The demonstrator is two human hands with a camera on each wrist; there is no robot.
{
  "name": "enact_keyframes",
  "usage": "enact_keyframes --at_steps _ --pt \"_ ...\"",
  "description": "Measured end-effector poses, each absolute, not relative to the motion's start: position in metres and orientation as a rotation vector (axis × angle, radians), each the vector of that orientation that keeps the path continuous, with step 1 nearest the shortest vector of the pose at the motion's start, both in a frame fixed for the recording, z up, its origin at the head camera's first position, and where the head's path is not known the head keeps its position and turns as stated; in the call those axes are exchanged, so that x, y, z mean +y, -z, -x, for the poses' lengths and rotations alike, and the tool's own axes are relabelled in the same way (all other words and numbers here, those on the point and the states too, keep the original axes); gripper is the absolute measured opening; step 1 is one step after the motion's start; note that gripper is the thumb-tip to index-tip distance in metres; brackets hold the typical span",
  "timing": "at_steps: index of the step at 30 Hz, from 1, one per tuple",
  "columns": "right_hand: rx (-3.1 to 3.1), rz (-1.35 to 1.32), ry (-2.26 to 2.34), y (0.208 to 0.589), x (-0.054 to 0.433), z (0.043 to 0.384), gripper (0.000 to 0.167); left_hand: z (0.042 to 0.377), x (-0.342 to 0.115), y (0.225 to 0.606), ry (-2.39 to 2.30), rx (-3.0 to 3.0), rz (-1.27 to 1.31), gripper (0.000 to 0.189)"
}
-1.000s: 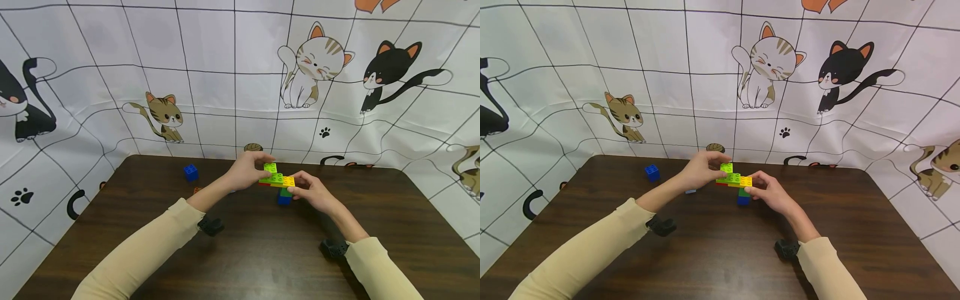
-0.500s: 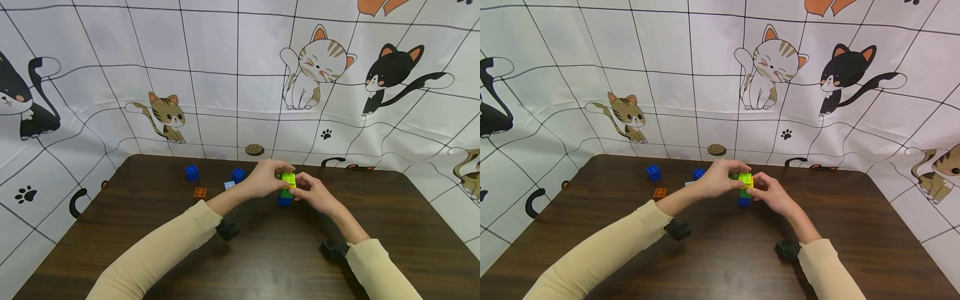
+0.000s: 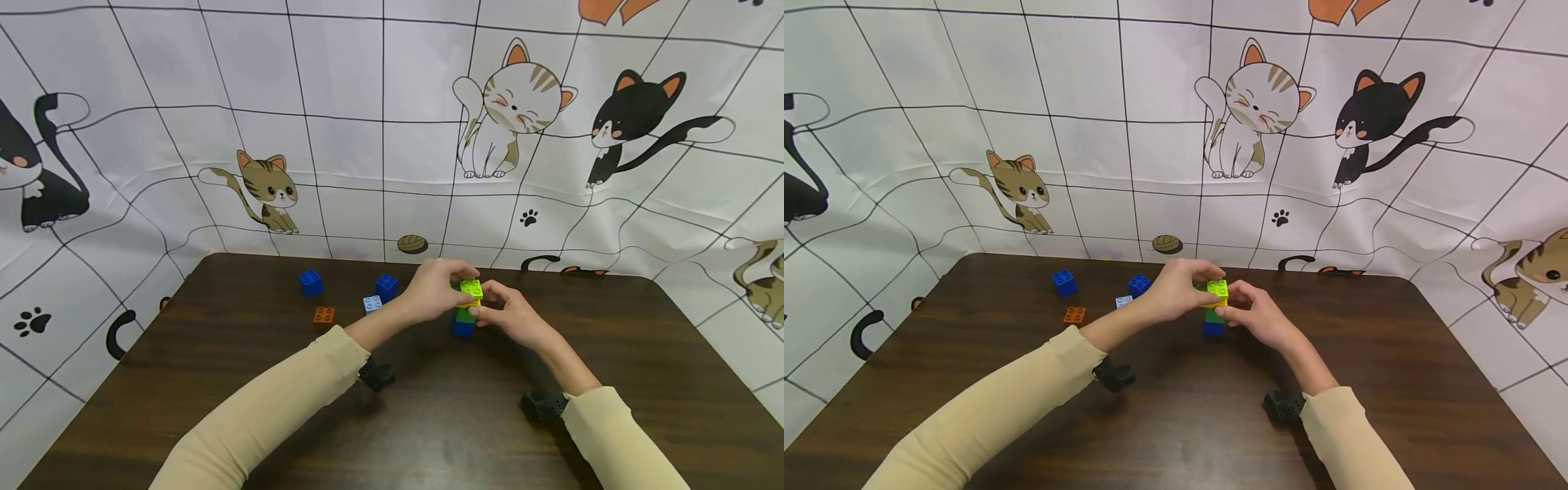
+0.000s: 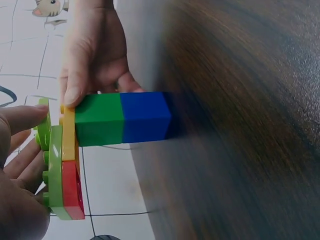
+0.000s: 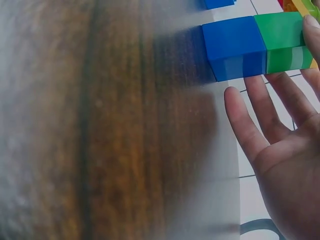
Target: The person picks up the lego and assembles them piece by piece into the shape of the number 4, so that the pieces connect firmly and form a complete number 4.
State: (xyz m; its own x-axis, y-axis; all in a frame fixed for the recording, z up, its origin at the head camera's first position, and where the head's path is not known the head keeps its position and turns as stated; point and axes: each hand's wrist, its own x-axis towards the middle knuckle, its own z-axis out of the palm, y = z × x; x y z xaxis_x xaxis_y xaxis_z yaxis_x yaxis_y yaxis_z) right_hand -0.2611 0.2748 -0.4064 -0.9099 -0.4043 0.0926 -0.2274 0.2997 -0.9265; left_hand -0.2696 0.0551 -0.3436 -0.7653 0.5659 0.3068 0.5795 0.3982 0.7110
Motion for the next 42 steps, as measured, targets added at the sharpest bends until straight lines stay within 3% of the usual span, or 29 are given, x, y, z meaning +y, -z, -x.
enact_keyframes --at_steps 23,42 --pt "2.393 0.611 1.675 0.407 0.271 0.262 0.031 0.280 0.050 0.341 1.177 -2.784 1.057 0.037" --pt "2.397 0.590 1.669 0.407 0.274 0.262 0.031 0.288 0.049 0.342 1.238 -2.796 1.118 0.024"
